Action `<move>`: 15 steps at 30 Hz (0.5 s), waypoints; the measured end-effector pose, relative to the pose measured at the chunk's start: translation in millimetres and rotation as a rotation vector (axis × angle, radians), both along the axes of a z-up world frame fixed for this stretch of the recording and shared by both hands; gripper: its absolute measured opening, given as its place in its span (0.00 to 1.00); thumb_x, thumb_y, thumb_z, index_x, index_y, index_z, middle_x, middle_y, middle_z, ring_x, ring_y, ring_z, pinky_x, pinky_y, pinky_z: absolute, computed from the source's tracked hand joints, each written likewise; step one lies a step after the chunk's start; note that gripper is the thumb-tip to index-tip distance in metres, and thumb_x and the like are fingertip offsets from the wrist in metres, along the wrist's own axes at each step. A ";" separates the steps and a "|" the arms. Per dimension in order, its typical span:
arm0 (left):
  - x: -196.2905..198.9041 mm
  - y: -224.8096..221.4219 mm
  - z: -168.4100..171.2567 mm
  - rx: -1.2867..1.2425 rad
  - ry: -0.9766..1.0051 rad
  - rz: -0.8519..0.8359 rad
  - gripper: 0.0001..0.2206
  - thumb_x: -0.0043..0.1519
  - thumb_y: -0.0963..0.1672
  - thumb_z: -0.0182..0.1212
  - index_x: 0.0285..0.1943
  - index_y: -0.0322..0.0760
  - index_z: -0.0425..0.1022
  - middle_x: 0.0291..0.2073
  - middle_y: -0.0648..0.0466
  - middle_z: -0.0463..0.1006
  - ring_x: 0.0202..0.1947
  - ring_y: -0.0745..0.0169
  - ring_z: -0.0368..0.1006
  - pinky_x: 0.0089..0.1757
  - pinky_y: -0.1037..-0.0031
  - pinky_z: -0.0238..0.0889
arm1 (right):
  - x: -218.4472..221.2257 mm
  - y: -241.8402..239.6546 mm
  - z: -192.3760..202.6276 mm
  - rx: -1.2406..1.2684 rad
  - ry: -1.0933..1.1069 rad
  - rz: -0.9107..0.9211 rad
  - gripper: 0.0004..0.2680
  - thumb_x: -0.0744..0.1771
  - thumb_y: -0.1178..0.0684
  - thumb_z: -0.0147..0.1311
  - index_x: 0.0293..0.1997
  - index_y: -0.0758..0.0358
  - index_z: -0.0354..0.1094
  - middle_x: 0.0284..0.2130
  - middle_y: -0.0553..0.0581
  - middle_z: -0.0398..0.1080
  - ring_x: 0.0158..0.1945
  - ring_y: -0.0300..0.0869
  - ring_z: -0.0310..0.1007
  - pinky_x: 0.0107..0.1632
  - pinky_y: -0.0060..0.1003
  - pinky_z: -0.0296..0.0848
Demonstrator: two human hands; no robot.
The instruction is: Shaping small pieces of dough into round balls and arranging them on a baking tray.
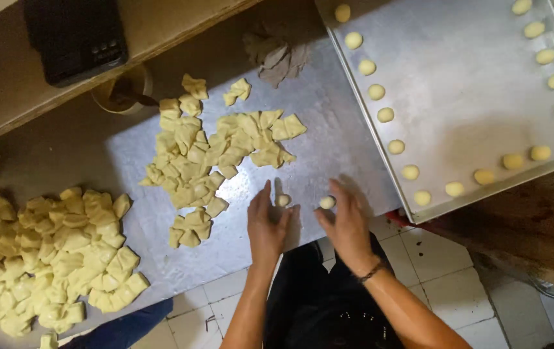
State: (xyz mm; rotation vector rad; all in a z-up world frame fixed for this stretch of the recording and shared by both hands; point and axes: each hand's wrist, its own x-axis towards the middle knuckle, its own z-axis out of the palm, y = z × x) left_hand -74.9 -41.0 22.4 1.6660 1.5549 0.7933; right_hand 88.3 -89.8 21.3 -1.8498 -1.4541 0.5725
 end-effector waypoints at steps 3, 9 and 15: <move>13.4 -11.0 -12.3 -0.033 0.032 -0.009 0.32 0.54 0.41 0.69 0.71 0.38 0.65 0.56 0.42 0.73 0.57 0.41 0.68 0.55 0.60 0.63 | -10.5 -3.0 -11.2 0.075 -0.122 0.018 0.22 0.62 0.57 0.61 0.63 0.69 0.61 0.55 0.68 0.69 0.56 0.62 0.68 0.56 0.51 0.69; 29.5 -10.4 -53.7 0.200 0.041 -0.001 0.19 0.60 0.36 0.60 0.61 0.42 0.77 0.59 0.45 0.80 0.59 0.46 0.73 0.58 0.64 0.65 | 10.1 -5.9 -16.0 -0.039 -0.118 0.111 0.15 0.67 0.59 0.50 0.62 0.60 0.69 0.41 0.63 0.74 0.42 0.55 0.74 0.46 0.46 0.75; 96.0 39.8 -49.2 -0.146 -0.158 0.241 0.35 0.51 0.37 0.71 0.71 0.41 0.67 0.44 0.48 0.84 0.44 0.62 0.81 0.45 0.71 0.75 | 155.9 76.6 -17.6 -0.061 0.573 0.016 0.22 0.61 0.64 0.66 0.60 0.65 0.64 0.41 0.57 0.77 0.40 0.42 0.79 0.44 0.35 0.81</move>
